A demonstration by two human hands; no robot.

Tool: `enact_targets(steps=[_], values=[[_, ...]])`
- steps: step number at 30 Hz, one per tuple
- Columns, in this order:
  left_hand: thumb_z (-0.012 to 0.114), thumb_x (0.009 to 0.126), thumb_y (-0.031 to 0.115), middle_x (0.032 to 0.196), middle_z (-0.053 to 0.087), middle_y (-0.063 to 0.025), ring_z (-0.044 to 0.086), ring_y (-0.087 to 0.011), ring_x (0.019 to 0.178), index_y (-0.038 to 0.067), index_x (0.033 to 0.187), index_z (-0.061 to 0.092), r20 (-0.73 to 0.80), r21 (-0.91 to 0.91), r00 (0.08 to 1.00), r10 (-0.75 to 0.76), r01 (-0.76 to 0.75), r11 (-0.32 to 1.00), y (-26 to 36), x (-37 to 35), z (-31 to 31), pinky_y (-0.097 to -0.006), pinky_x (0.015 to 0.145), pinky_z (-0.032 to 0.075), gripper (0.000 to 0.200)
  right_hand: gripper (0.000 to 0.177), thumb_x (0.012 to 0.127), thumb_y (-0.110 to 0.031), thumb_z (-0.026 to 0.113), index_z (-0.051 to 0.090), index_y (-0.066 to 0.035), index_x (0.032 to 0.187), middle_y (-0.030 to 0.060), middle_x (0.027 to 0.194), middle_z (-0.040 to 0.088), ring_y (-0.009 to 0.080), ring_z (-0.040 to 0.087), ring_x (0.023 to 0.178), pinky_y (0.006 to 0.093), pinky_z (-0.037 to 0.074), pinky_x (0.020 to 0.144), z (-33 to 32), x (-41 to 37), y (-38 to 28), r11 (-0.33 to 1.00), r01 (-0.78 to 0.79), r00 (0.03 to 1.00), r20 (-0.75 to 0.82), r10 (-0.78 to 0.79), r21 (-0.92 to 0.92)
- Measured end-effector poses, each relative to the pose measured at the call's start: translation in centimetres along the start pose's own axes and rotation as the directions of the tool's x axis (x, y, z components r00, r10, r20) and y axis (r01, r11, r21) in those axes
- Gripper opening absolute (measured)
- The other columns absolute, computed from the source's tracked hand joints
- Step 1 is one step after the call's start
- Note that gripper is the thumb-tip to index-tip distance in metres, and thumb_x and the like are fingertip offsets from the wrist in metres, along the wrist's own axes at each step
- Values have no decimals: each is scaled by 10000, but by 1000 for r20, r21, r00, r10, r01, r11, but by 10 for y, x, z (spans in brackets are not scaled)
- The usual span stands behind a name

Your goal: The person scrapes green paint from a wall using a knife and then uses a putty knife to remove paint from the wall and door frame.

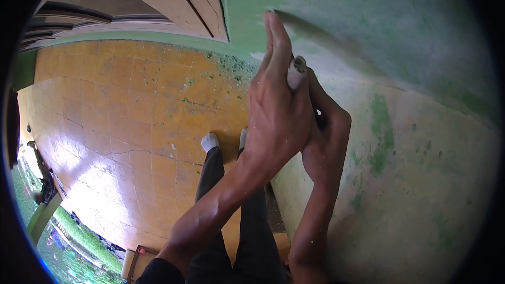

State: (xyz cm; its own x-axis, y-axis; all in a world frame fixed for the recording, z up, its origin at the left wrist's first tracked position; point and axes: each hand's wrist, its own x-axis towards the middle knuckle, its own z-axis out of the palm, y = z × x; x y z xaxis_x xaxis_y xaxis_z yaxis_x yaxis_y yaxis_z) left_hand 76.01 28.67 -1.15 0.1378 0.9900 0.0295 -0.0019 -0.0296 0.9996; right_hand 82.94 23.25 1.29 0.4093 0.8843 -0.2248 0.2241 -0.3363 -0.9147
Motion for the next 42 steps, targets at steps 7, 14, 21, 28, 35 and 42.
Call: enact_targets(steps=[7, 14, 21, 28, 35, 42], values=[[449, 975, 49, 1428, 326, -423, 456, -519, 1257, -125, 1480, 197, -14, 12, 995, -94, 94, 995, 7, 6, -4, -446, 994, 439, 591, 449, 941, -57, 540, 503, 67, 1371, 160, 1235, 654, 108, 564, 1063, 249, 460, 903, -5, 10, -17, 992, -118, 991, 62, 120, -33], [449, 980, 73, 988, 646, -319, 673, -334, 866, -112, 1495, 189, -45, 21, 971, -233, 235, 972, 2, 11, -10, -424, 792, 511, 606, 438, 947, -89, 558, 528, 34, 1366, 163, 1197, 675, 93, 563, 1025, 248, 472, 862, 6, 9, -6, 999, 40, 998, 48, -40, -7], [453, 962, 51, 1377, 392, -408, 555, -491, 1155, -121, 1481, 215, -9, 134, 998, 63, -62, 989, -4, 2, -3, -448, 924, 473, 597, 420, 953, -83, 552, 545, 24, 1359, 64, 1027, 682, 45, 514, 826, 207, 440, 682, -1, 0, -8, 994, -111, 994, -23, 111, -13], [460, 957, 37, 1417, 367, -405, 572, -480, 1157, -135, 1476, 197, 25, 36, 986, -167, 166, 985, 11, 1, -1, -453, 924, 481, 607, 433, 937, -68, 553, 543, 31, 1358, 60, 1001, 690, 48, 498, 786, 206, 426, 658, -1, 2, -5, 1000, 15, 999, -41, -15, -1], [452, 949, 28, 1336, 463, -414, 669, -377, 930, -130, 1484, 196, -41, 315, 979, 198, -175, 933, -8, 3, -4, -423, 827, 531, 614, 446, 925, -66, 576, 530, 57, 1352, 129, 1155, 681, 99, 564, 1022, 242, 469, 837, 6, 7, -5, 999, 7, 999, 34, -8, 39], [449, 931, 19, 1426, 350, -409, 444, -498, 1287, -133, 1478, 209, 13, 189, 998, 58, -59, 980, 2, 8, -14, -455, 1026, 421, 617, 463, 919, -51, 579, 522, 36, 1370, 111, 1129, 679, 86, 570, 967, 214, 466, 775, 14, 2, -8, 996, -25, 999, -29, 28, 87]])
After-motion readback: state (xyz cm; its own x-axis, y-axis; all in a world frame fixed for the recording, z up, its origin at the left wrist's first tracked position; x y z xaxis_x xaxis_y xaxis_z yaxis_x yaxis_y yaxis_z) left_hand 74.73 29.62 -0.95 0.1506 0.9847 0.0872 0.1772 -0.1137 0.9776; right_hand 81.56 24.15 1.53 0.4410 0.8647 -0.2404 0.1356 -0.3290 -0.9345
